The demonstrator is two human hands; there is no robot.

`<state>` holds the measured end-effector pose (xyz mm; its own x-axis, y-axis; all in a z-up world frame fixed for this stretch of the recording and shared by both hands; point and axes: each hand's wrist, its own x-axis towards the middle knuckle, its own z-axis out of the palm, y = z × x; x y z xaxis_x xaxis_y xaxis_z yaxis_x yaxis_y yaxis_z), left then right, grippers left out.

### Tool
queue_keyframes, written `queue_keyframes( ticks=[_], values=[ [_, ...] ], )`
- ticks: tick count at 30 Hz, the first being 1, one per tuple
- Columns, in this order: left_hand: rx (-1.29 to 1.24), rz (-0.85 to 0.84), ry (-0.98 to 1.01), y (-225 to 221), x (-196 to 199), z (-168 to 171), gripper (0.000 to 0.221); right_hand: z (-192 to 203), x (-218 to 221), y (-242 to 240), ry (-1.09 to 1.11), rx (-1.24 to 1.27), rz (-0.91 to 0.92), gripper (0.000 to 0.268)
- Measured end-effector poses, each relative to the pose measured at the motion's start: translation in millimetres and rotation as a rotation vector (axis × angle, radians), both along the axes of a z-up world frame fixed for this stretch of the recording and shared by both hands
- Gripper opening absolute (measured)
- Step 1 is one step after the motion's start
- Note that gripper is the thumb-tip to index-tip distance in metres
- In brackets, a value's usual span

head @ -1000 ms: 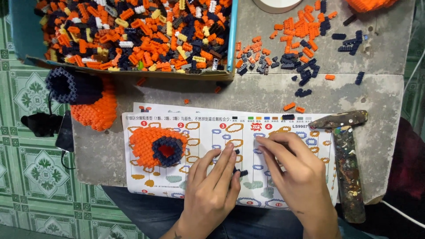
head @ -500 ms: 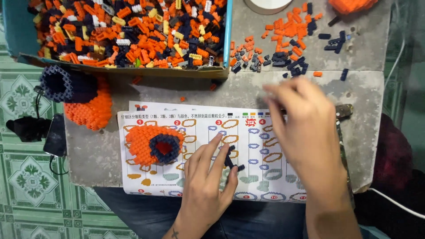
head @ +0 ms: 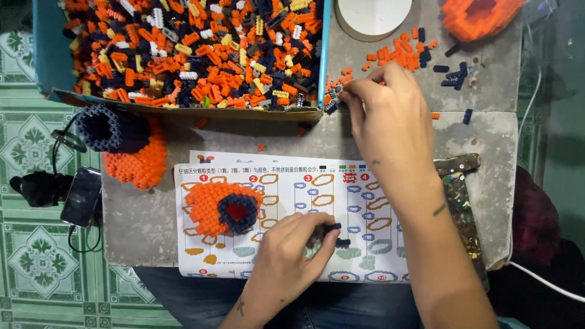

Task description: Assembling a 3D model using small interlocking plastic pieces while following a printed instruction sheet.

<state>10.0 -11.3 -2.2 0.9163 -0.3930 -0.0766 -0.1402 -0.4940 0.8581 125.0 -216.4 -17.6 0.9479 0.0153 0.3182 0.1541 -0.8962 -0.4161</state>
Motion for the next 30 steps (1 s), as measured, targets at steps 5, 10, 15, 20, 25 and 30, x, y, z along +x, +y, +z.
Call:
queue_keyframes(
  ticks=[5, 10, 15, 20, 25, 30],
  values=[
    [-0.093, -0.028, 0.036, 12, -2, -6, 0.022, -14, 12, -1, 0.065, -0.134, -0.058, 0.007],
    [-0.169, -0.081, 0.045, 18, 2, -6, 0.023, -16, 19, 3, 0.099, -0.18, -0.052, 0.012],
    [-0.245, -0.096, 0.114, 22, 6, -5, 0.024, -5, 26, 4, 0.158, -0.07, 0.011, 0.014],
    [-0.254, -0.106, 0.106, 24, 7, -5, 0.024, 0, 34, 4, 0.2, -0.053, 0.032, 0.017],
    [-0.251, -0.121, 0.094, 25, 7, -5, 0.025, 3, 35, 2, 0.206, -0.023, 0.049, 0.015],
    [-0.251, -0.1, 0.157, 24, 7, -7, 0.027, 31, 13, -3, 0.141, 0.14, 0.048, 0.012]
  ],
)
